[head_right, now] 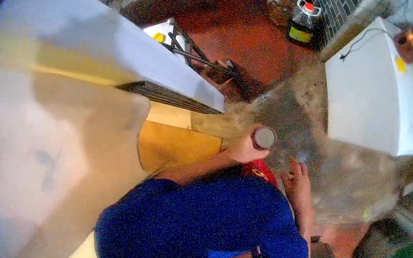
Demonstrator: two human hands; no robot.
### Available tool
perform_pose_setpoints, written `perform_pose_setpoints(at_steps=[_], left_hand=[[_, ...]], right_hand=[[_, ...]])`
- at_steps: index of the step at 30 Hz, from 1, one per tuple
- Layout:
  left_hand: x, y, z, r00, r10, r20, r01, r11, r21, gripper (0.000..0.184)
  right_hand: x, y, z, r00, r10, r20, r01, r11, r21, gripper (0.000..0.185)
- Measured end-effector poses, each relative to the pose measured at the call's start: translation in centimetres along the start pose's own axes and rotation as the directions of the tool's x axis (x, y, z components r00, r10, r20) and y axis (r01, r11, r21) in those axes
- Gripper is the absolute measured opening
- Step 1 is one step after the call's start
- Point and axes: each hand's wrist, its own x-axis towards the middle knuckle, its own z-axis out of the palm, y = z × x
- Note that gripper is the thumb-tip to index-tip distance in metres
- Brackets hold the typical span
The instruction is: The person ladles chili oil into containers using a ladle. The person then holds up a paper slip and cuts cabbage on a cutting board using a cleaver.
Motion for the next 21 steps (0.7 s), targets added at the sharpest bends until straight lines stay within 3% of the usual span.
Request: perform_pose_setpoints(at_steps=[1, 3, 4, 5, 6, 9, 11, 12, 15, 18, 19, 21], left_hand=[[1.8, 2.6, -1.8, 0.997, -0.06, -0.051, 0.064, 0.993, 0.099, 0.071], [5.5, 4.0, -3.7, 0.989, -0.002, -0.151, 0.006, 1.0, 0.025, 0.071], [7.1, 5.3, -5.0, 0.979, 0.025, -0.202, -0.028, 1.0, -0.01, 0.072], [8.5, 6.6, -6.4, 0.966, -0.027, -0.259, 0.058, 0.992, 0.114, 0.077], [10.9, 7.5, -7.1, 0.955, -0.042, -0.293, 0.076, 0.991, 0.106, 0.078], [15.4, 6.9, -10.0, 0.897, -0.061, -0.437, 0.093, 0.994, 0.053, 0.079], [18.8, 5.8, -12.0, 0.835, -0.064, -0.547, 0.049, 0.998, -0.041, 0.078], [20.5, 6.7, -13.2, 0.803, -0.047, -0.594, 0.06, 0.998, 0.002, 0.076], [23.5, 7.9, -16.9, 0.704, -0.011, -0.71, 0.094, 0.992, 0.079, 0.069], [26.3, 4.1, -18.9, 0.647, -0.043, -0.761, 0.006, 0.999, -0.052, 0.066], [26.6, 5.7, -19.6, 0.61, -0.074, -0.789, 0.115, 0.993, -0.005, 0.063], [28.3, 6.2, -20.8, 0.525, -0.125, -0.842, 0.145, 0.988, -0.056, 0.062]], right_hand=[[1.2, 1.5, -1.0, 0.999, 0.03, 0.031, -0.028, 0.996, -0.08, 0.055], [3.7, 4.3, -3.1, 0.995, 0.082, 0.06, -0.066, 0.971, -0.23, 0.051], [4.9, 4.2, -4.3, 0.993, 0.111, 0.045, -0.1, 0.975, -0.2, 0.05], [5.9, 4.0, -5.4, 0.989, 0.143, 0.038, -0.134, 0.977, -0.168, 0.049], [7.0, 4.4, -6.4, 0.981, 0.187, 0.046, -0.181, 0.976, -0.124, 0.048], [11.0, 7.9, -7.7, 0.989, 0.146, 0.028, -0.143, 0.985, -0.097, 0.046], [14.7, 6.4, -9.7, 0.996, 0.082, 0.035, -0.077, 0.988, -0.135, 0.046], [17.1, 5.4, -10.8, 0.998, 0.053, 0.043, -0.046, 0.987, -0.151, 0.046], [23.1, 2.9, -12.1, 0.987, 0.076, 0.14, -0.057, 0.989, -0.136, 0.047], [29.4, 2.9, -13.2, 0.961, 0.03, 0.275, -0.001, 0.994, -0.105, 0.048], [31.5, 3.2, -13.7, 0.957, 0.011, 0.29, 0.025, 0.992, -0.123, 0.048], [37.0, 4.1, -14.1, 0.947, -0.055, 0.316, 0.106, 0.983, -0.149, 0.048]])
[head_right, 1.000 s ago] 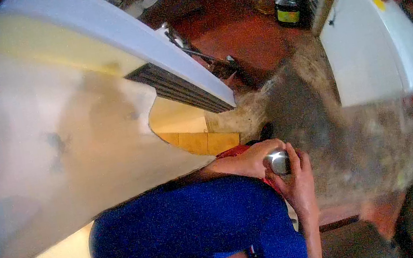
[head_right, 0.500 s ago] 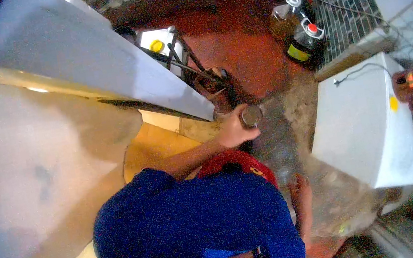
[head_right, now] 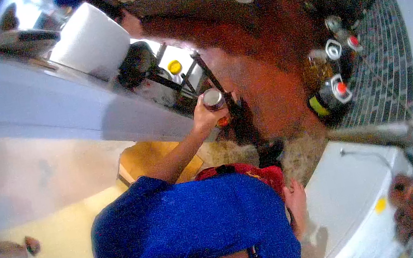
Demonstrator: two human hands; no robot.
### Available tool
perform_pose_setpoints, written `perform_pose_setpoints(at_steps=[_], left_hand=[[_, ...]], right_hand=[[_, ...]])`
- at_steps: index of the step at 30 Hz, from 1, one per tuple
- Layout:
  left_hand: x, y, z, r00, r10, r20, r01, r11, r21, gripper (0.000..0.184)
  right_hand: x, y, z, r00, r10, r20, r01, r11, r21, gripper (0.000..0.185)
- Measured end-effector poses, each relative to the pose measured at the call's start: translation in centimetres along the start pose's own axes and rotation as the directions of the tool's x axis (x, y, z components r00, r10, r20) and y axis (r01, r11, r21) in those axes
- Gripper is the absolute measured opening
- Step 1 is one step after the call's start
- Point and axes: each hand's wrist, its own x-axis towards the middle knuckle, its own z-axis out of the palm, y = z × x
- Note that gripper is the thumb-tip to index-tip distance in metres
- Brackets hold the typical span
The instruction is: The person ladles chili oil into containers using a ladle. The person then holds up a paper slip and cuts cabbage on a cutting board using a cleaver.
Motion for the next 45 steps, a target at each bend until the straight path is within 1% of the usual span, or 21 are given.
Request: perform_pose_setpoints(at_steps=[3, 6, 10, 13, 15, 18, 19, 20, 22, 23, 24, 25, 26, 29, 31, 33, 35, 39, 41, 43, 45], left_hand=[[2.2, 0.0, 0.9, 0.986, 0.027, -0.163, -0.026, 1.0, 0.008, 0.061], [4.1, 3.2, 1.2, 0.971, -0.023, -0.238, -0.014, 0.988, -0.155, 0.062], [8.3, 3.7, 0.8, 0.935, 0.003, -0.354, -0.039, 0.995, -0.095, 0.059], [12.9, 3.4, 0.3, 0.887, 0.075, -0.456, -0.25, 0.907, -0.338, 0.058], [16.0, 3.7, -1.0, 0.832, 0.099, -0.546, -0.264, 0.936, -0.232, 0.055], [21.8, 2.3, -3.1, 0.764, 0.064, -0.642, -0.286, 0.925, -0.249, 0.055], [24.6, -1.3, -4.0, 0.702, 0.053, -0.71, -0.174, 0.98, -0.099, 0.063], [27.3, -5.8, -4.7, 0.644, 0.019, -0.765, -0.143, 0.985, -0.097, 0.067], [30.3, -6.8, -5.4, 0.585, -0.001, -0.811, -0.132, 0.986, -0.097, 0.076], [31.7, -6.7, -6.1, 0.591, 0.017, -0.807, -0.155, 0.984, -0.092, 0.081], [34.1, -12.1, -7.4, 0.58, 0.002, -0.815, -0.168, 0.979, -0.117, 0.087], [36.0, -15.6, -7.5, 0.494, -0.018, -0.869, -0.136, 0.986, -0.097, 0.083], [36.0, -14.0, -6.9, 0.502, -0.066, -0.862, -0.161, 0.973, -0.168, 0.082], [34.7, -14.0, -6.3, 0.476, -0.102, -0.874, -0.137, 0.972, -0.188, 0.08], [33.6, -15.2, -7.4, 0.552, -0.041, -0.833, -0.163, 0.974, -0.155, 0.079], [32.5, -22.0, -9.0, 0.561, -0.123, -0.819, -0.152, 0.957, -0.248, 0.075], [29.8, -15.6, -8.5, 0.515, -0.037, -0.856, 0.166, 0.984, 0.058, 0.074], [28.6, -15.6, -8.4, 0.535, -0.122, -0.836, -0.033, 0.986, -0.165, 0.057], [28.9, -11.8, -7.9, 0.494, -0.121, -0.861, -0.092, 0.977, -0.191, 0.053], [28.8, -11.4, -7.8, 0.481, -0.004, -0.877, 0.087, 0.995, 0.043, 0.059], [29.3, -14.5, -7.8, 0.466, -0.013, -0.885, -0.176, 0.979, -0.107, 0.067]], right_hand=[[5.8, 1.3, -4.3, 0.997, -0.081, -0.013, 0.081, 0.997, -0.004, 0.047], [9.5, -3.4, -12.0, 0.994, -0.102, 0.025, 0.104, 0.993, -0.061, 0.046], [16.7, -2.8, -17.0, 0.97, -0.239, -0.054, 0.232, 0.967, -0.107, 0.043], [20.5, -3.5, -18.4, 0.941, -0.324, -0.102, 0.305, 0.938, -0.166, 0.042], [22.6, -4.2, -18.4, 0.962, -0.273, 0.011, 0.273, 0.955, -0.116, 0.041], [25.3, -6.0, -18.8, 0.954, -0.251, 0.161, 0.28, 0.941, -0.19, 0.043], [26.6, -7.0, -18.7, 0.949, -0.263, 0.175, 0.296, 0.933, -0.206, 0.044], [27.6, -7.8, -18.9, 0.943, -0.272, 0.189, 0.312, 0.923, -0.226, 0.044], [30.3, -10.8, -19.9, 0.944, -0.207, 0.259, 0.267, 0.937, -0.226, 0.046], [32.2, -11.7, -20.0, 0.939, -0.226, 0.261, 0.292, 0.923, -0.252, 0.045], [34.1, -12.0, -19.7, 0.936, -0.235, 0.262, 0.307, 0.909, -0.282, 0.045], [35.8, -12.2, -20.0, 0.933, -0.238, 0.272, 0.32, 0.893, -0.316, 0.045], [37.4, -13.1, -20.1, 0.927, -0.267, 0.262, 0.33, 0.913, -0.241, 0.044], [40.9, -19.7, -21.5, 0.903, -0.283, 0.324, 0.379, 0.88, -0.287, 0.044], [44.3, -22.2, -21.6, 0.889, -0.35, 0.294, 0.439, 0.833, -0.336, 0.041], [45.6, -26.5, -21.8, 0.897, -0.352, 0.267, 0.427, 0.844, -0.324, 0.042], [48.4, -27.7, -21.0, 0.882, -0.358, 0.306, 0.448, 0.839, -0.311, 0.042], [51.6, -30.0, -19.6, 0.777, -0.461, 0.428, 0.603, 0.74, -0.298, 0.043], [52.2, -32.6, -19.3, 0.8, -0.372, 0.471, 0.552, 0.765, -0.333, 0.045], [53.2, -34.3, -19.5, 0.784, -0.365, 0.502, 0.554, 0.777, -0.3, 0.048], [54.3, -35.8, -19.9, 0.764, -0.385, 0.518, 0.587, 0.747, -0.311, 0.047]])
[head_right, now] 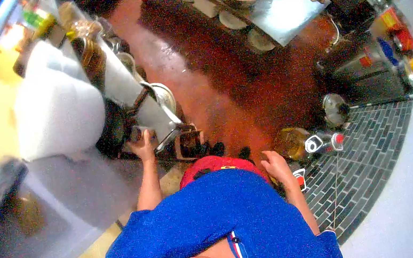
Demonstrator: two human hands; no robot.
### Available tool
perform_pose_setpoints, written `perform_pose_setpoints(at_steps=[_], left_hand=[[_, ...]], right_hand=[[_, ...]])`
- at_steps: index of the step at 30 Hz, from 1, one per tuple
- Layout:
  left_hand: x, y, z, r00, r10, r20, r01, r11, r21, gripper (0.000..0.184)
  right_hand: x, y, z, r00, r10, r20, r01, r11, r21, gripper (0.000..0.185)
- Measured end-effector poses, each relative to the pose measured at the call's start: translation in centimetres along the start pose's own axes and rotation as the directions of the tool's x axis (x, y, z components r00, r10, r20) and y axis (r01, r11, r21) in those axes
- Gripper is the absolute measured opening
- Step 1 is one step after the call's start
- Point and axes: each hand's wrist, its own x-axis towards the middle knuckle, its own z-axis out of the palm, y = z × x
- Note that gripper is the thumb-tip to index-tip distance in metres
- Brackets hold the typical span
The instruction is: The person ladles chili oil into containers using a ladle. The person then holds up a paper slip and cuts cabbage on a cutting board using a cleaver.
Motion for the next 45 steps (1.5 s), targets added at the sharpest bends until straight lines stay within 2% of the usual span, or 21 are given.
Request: perform_pose_setpoints(at_steps=[4, 6, 8, 10, 12, 14, 15, 16, 18, 20, 21, 24, 28, 29, 32, 36, 37, 40, 41, 44, 45], left_hand=[[-0.9, 2.3, 0.4, 0.981, -0.165, -0.102, 0.191, 0.917, 0.35, 0.058], [-1.7, 6.7, 2.5, 0.967, -0.24, -0.08, 0.253, 0.931, 0.263, 0.05], [-3.3, 6.7, 2.9, 0.969, -0.164, -0.187, 0.226, 0.892, 0.392, 0.049], [-6.0, 7.0, 3.3, 0.896, -0.178, -0.406, 0.382, 0.774, 0.505, 0.043], [-8.4, 8.7, 6.2, 0.929, -0.195, -0.314, 0.344, 0.765, 0.544, 0.035], [-10.3, 9.7, 11.6, 0.958, -0.261, -0.123, 0.28, 0.743, 0.607, 0.03], [-11.1, 8.1, 14.2, 0.927, -0.376, -0.008, 0.332, 0.81, 0.484, 0.027], [-11.6, 6.6, 17.3, 0.897, -0.418, 0.146, 0.314, 0.833, 0.456, 0.028], [-12.4, 4.2, 24.7, 0.722, -0.628, 0.289, 0.575, 0.778, 0.255, 0.029], [-13.2, 10.1, 34.3, 0.63, -0.665, 0.401, 0.523, 0.745, 0.414, 0.031], [-13.3, 10.2, 37.8, 0.557, -0.683, 0.472, 0.55, 0.73, 0.406, 0.032], [-14.4, 8.7, 46.5, 0.545, -0.563, 0.621, 0.421, 0.824, 0.378, 0.031], [-16.0, 12.0, 55.2, 0.443, -0.539, 0.717, 0.261, 0.842, 0.472, 0.032], [-16.0, 9.9, 56.7, 0.411, -0.553, 0.725, 0.205, 0.831, 0.518, 0.032], [-17.1, 8.7, 61.9, 0.334, -0.594, 0.732, 0.291, 0.803, 0.52, 0.032], [-16.8, 10.1, 70.5, 0.26, -0.628, 0.734, 0.268, 0.777, 0.57, 0.031], [-16.8, 11.0, 73.1, 0.254, -0.653, 0.714, 0.275, 0.756, 0.594, 0.029], [-15.7, 6.3, 79.6, 0.307, -0.486, 0.818, 0.06, 0.868, 0.493, 0.029], [-15.4, 5.4, 81.9, 0.306, -0.545, 0.78, 0.112, 0.835, 0.54, 0.032], [-13.8, 7.0, 89.4, 0.263, -0.552, 0.791, 0.233, 0.832, 0.503, 0.033], [-13.2, 6.9, 91.8, 0.272, -0.539, 0.797, 0.164, 0.842, 0.514, 0.032]], right_hand=[[3.1, 1.9, -2.0, 0.999, -0.025, 0.026, 0.024, 1.0, 0.013, 0.048], [4.2, 3.3, -2.6, 0.999, -0.02, 0.036, 0.019, 0.999, 0.041, 0.049], [5.2, 5.2, -3.7, 0.999, -0.018, 0.042, 0.015, 0.998, 0.067, 0.049], [6.8, 7.8, -4.4, 0.999, -0.038, 0.036, 0.035, 0.997, 0.069, 0.048], [8.3, 10.1, -5.7, 0.998, -0.048, 0.051, 0.044, 0.996, 0.076, 0.048], [9.8, 12.4, -7.9, 0.995, -0.045, 0.086, 0.038, 0.996, 0.086, 0.048], [10.9, 14.4, -8.5, 0.996, -0.077, 0.041, 0.073, 0.994, 0.087, 0.048], [11.5, 15.9, -10.1, 0.997, -0.083, 0.009, 0.082, 0.993, 0.085, 0.048], [12.6, 18.2, -13.2, 0.995, -0.093, -0.043, 0.097, 0.991, 0.091, 0.048], [12.3, 20.0, -16.7, 0.997, 0.001, -0.081, 0.01, 0.991, 0.134, 0.047], [12.4, 21.2, -18.5, 0.994, 0.04, -0.098, -0.024, 0.988, 0.153, 0.046], [13.3, 25.7, -22.6, 0.984, 0.096, -0.149, -0.066, 0.978, 0.198, 0.046], [14.0, 30.7, -26.2, 0.973, 0.147, -0.177, -0.116, 0.978, 0.175, 0.044], [14.6, 31.9, -26.9, 0.967, 0.174, -0.184, -0.137, 0.97, 0.2, 0.044], [16.4, 34.7, -29.4, 0.954, 0.224, -0.198, -0.161, 0.944, 0.289, 0.043], [20.7, 38.0, -32.9, 0.95, 0.253, -0.184, -0.196, 0.94, 0.28, 0.044], [21.6, 38.6, -34.2, 0.949, 0.253, -0.186, -0.194, 0.939, 0.284, 0.044], [25.0, 40.7, -39.0, 0.948, 0.253, -0.196, -0.196, 0.943, 0.268, 0.045], [26.1, 41.4, -40.4, 0.951, 0.247, -0.186, -0.194, 0.946, 0.26, 0.045], [30.4, 43.9, -45.3, 0.944, 0.236, -0.232, -0.181, 0.954, 0.237, 0.044], [32.2, 45.0, -46.5, 0.924, 0.296, -0.241, -0.22, 0.929, 0.298, 0.045]])
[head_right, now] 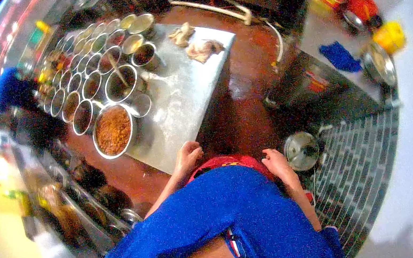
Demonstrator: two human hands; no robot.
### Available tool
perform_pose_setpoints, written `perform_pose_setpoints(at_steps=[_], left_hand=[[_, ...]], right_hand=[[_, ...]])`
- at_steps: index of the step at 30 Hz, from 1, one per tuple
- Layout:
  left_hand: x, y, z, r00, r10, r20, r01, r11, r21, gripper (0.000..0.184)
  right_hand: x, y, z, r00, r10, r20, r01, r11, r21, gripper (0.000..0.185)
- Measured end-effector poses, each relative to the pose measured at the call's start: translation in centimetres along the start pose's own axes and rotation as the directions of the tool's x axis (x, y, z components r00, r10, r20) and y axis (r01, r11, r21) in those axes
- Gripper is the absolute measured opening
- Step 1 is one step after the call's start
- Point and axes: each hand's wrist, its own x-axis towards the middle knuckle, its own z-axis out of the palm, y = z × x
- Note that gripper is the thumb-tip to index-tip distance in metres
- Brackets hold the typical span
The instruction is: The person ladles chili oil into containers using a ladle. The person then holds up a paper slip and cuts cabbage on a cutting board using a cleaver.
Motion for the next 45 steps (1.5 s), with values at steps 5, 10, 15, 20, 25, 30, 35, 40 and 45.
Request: perform_pose_setpoints(at_steps=[5, 10, 15, 20, 25, 30, 35, 40, 45], left_hand=[[6.8, 7.3, 0.3, 1.0, -0.013, -0.023, 0.017, 0.982, 0.19, 0.027], [12.7, 9.1, 1.8, 0.988, 0.068, -0.135, -0.035, 0.972, 0.232, 0.031], [17.8, 10.0, 6.2, 0.952, 0.015, -0.305, 0.016, 0.995, 0.098, 0.03], [19.0, 12.1, 9.6, 0.977, 0.135, -0.165, -0.111, 0.983, 0.144, 0.027], [21.4, 12.9, 7.7, 0.956, 0.033, -0.291, 0.021, 0.984, 0.178, 0.03], [24.0, 14.3, 5.4, 0.928, -0.073, -0.366, 0.122, 0.986, 0.111, 0.031], [29.2, 5.3, 2.4, 0.879, -0.081, -0.469, 0.014, 0.989, -0.144, 0.031], [29.5, 8.8, -0.4, 0.877, -0.082, -0.473, 0.033, 0.993, -0.111, 0.03], [30.7, 13.5, -0.8, 0.846, -0.143, -0.513, 0.038, 0.977, -0.209, 0.027]], right_hand=[[8.6, 3.4, -3.1, 1.0, -0.015, 0.0, 0.015, 0.999, 0.037, 0.044], [17.9, 6.0, -6.1, 0.976, 0.051, 0.211, -0.059, 0.998, 0.035, 0.052], [27.0, 1.3, -13.8, 0.948, -0.159, 0.277, 0.194, 0.975, -0.105, 0.047], [35.6, 0.5, -17.8, 0.926, -0.292, 0.239, 0.327, 0.937, -0.123, 0.044], [41.6, -2.3, -19.4, 0.912, -0.31, 0.269, 0.357, 0.922, -0.147, 0.045], [48.5, -0.2, -17.1, 0.878, -0.355, 0.32, 0.409, 0.905, -0.118, 0.047], [52.5, -4.9, -19.6, 0.838, -0.404, 0.367, 0.494, 0.847, -0.195, 0.04], [57.0, -8.1, -22.4, 0.91, -0.214, 0.355, 0.307, 0.924, -0.229, 0.041], [62.5, -8.4, -24.2, 0.897, -0.248, 0.365, 0.353, 0.9, -0.256, 0.041]])
